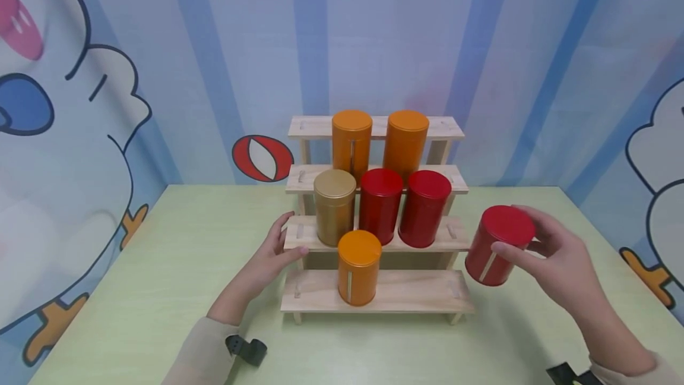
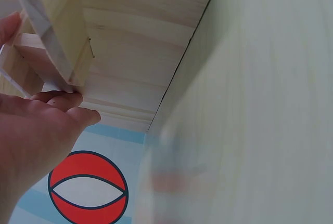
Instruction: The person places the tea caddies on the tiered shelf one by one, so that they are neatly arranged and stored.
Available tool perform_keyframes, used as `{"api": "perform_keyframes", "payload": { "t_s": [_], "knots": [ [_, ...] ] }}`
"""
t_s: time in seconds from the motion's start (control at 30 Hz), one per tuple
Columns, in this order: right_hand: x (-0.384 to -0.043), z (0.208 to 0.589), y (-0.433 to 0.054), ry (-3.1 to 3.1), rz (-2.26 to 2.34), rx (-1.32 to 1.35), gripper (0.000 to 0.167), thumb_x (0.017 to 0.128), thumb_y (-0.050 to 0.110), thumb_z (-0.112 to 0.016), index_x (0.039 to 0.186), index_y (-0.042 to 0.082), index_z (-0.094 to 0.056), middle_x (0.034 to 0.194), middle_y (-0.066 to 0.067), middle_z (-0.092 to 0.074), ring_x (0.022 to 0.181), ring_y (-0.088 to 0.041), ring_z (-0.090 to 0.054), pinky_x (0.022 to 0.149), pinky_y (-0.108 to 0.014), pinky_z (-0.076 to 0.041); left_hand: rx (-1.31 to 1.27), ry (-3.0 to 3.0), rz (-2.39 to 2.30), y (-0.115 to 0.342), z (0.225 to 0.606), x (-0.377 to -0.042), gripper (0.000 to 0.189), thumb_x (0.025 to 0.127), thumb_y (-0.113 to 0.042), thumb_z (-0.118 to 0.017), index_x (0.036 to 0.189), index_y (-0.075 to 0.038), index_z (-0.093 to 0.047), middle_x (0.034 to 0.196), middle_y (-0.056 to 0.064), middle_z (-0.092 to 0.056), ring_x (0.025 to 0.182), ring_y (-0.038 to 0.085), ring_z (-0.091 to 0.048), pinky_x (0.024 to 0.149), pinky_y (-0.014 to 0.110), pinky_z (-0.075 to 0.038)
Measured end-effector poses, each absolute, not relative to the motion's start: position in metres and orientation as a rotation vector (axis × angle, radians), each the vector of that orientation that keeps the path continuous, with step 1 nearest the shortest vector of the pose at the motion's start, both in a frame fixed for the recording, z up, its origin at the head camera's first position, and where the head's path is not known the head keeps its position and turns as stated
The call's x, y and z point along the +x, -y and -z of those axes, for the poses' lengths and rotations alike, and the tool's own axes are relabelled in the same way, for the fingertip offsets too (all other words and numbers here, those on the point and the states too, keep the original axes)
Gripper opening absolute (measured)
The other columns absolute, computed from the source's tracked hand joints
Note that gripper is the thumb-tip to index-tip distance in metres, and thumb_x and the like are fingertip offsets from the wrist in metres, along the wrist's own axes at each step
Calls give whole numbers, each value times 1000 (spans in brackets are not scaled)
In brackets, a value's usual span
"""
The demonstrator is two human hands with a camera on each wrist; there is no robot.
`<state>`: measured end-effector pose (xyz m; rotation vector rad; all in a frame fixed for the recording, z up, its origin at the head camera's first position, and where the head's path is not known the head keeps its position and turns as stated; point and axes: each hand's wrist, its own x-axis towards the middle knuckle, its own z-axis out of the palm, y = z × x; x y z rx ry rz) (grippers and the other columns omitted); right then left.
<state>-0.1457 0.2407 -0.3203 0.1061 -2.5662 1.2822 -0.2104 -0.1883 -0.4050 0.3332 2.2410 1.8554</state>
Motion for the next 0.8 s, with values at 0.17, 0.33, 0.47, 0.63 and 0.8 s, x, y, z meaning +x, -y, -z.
{"api": "perform_keyframes", "payload": {
  "t_s": [0.17,0.33,0.47,0.63,0.8],
  "knots": [
    [-141,320,-230,2549,-1326,148,67,85,19,-74,143,8,-43,112,18,-54,92,5,-56,68,-18,-54,321,-2247,-1853,188,405,-210,86,93,-26,-63,154,-22,-2,160,10,-19,143,32,-27,113,54,-27],
    [-139,322,-217,2549,-1344,197,66,84,20,-75,142,10,-45,115,14,-56,95,5,-56,73,-16,-53,306,-2242,-1858,189,404,-210,86,93,-26,-64,154,-24,-2,160,8,-19,143,31,-27,113,54,-27],
    [-138,324,-203,2532,-1390,260,64,84,19,-75,140,10,-47,115,15,-58,97,4,-58,76,-17,-53,304,-2239,-1862,189,404,-209,87,93,-27,-64,154,-24,-2,160,9,-19,143,31,-28,113,54,-27],
    [-136,326,-185,2534,-1432,293,62,83,20,-76,138,11,-49,120,3,-61,99,0,-58,79,-19,-53,299,-2239,-1861,189,404,-209,87,93,-27,-64,154,-23,-2,160,9,-19,143,31,-28,113,55,-26],
    [-137,330,-169,2564,-1490,273,67,81,24,-79,139,13,-48,127,-7,-59,108,-14,-58,83,-21,-52,296,-2242,-1858,188,404,-209,88,93,-27,-64,154,-22,-1,160,9,-19,143,31,-27,113,55,-26]
  ]
}}
